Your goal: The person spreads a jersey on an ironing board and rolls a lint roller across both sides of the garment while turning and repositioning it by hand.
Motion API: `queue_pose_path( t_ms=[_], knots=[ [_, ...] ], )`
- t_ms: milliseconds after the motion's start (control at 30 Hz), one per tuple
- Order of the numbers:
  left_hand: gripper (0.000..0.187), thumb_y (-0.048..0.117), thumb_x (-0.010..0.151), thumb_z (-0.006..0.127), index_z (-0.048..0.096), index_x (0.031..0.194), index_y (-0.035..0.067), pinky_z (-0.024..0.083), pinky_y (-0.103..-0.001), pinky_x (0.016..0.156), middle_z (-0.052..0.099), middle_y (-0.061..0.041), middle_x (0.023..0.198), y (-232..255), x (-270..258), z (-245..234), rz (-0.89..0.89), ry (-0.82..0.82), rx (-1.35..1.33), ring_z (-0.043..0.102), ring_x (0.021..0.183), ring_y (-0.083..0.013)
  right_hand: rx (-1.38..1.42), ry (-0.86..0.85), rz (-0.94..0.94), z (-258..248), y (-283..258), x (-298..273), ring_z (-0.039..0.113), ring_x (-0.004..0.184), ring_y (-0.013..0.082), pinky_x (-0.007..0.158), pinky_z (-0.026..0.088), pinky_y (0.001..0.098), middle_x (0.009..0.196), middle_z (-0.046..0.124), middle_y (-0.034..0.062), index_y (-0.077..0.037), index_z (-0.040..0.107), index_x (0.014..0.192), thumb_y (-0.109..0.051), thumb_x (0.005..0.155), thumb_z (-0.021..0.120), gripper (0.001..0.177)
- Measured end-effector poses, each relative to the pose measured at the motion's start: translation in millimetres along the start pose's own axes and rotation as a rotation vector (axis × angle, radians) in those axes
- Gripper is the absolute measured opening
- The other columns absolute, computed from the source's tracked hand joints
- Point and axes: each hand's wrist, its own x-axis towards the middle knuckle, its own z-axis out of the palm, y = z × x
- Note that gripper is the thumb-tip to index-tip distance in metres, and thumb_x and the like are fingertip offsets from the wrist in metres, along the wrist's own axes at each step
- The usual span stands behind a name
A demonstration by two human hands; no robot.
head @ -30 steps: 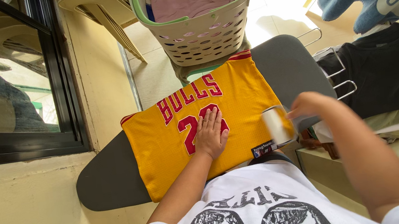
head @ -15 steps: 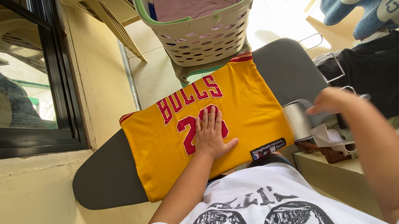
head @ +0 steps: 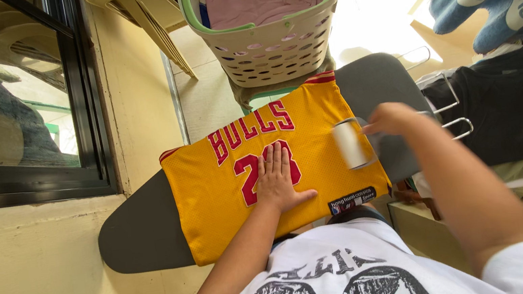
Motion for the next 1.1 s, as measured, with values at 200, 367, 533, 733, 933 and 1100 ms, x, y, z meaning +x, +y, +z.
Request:
queue_pose_path(
  t_ms=[200,367,533,733,933,1100],
  knots=[
    [0.141,0.090,0.069,0.058,0.002,0.160,-0.001,-0.005,-0.050,0.125,-0.006,-0.021,0.170,1,0,0,-0.002,-0.015,-0.017,-0.011,0.157,-0.0312,-0.358,0.202,0.199,-46,-28,-57,0.072,0.107,0.0224,0.089,0.051,0.0442,0.112,0.077,0.0048,-0.020,0.081,0.112,-0.061,0.093,0.064,0.048],
    [0.144,0.088,0.069,0.059,-0.004,0.162,-0.002,-0.009,-0.050,0.124,-0.009,-0.020,0.170,6,-5,-12,-0.109,-0.107,-0.008,-0.015,0.156,-0.0334,0.211,0.050,0.033,35,-133,-11,0.078,0.088,0.0238,0.081,0.058,0.0386,0.093,0.080,0.0079,-0.024,0.080,0.107,-0.062,0.087,0.068,0.045],
    [0.138,0.089,0.071,0.056,-0.001,0.160,0.000,-0.010,-0.054,0.122,-0.010,-0.020,0.170,0,1,0,-0.067,-0.059,-0.023,-0.015,0.156,-0.0339,-0.043,-0.039,0.055,-10,-14,38,0.076,0.100,0.0268,0.093,0.055,0.0422,0.104,0.082,0.0087,-0.015,0.084,0.109,-0.063,0.079,0.077,0.057],
    [0.136,0.087,0.073,0.058,0.003,0.160,-0.001,-0.010,-0.055,0.122,-0.007,-0.021,0.170,1,3,0,-0.054,-0.015,-0.029,-0.014,0.156,-0.0348,0.094,0.134,0.085,-44,-7,10,0.074,0.087,0.0273,0.082,0.057,0.0429,0.098,0.079,0.0106,-0.017,0.079,0.112,-0.051,0.088,0.072,0.043],
    [0.136,0.086,0.073,0.059,0.003,0.161,-0.001,-0.010,-0.056,0.123,-0.005,-0.019,0.170,7,2,-13,-0.099,-0.111,-0.048,-0.013,0.157,-0.0346,0.445,0.202,-0.109,51,-129,30,0.068,0.071,0.0235,0.069,0.053,0.0390,0.078,0.073,0.0108,-0.006,0.080,0.102,-0.052,0.092,0.071,0.047],
    [0.134,0.086,0.072,0.058,0.007,0.160,-0.002,-0.008,-0.056,0.122,-0.003,-0.019,0.170,0,0,-2,-0.037,0.028,-0.063,-0.010,0.156,-0.0347,0.497,0.183,0.162,65,-42,-27,0.067,0.065,0.0241,0.065,0.053,0.0418,0.074,0.074,0.0124,-0.005,0.083,0.096,-0.051,0.090,0.073,0.048]
  ],
)
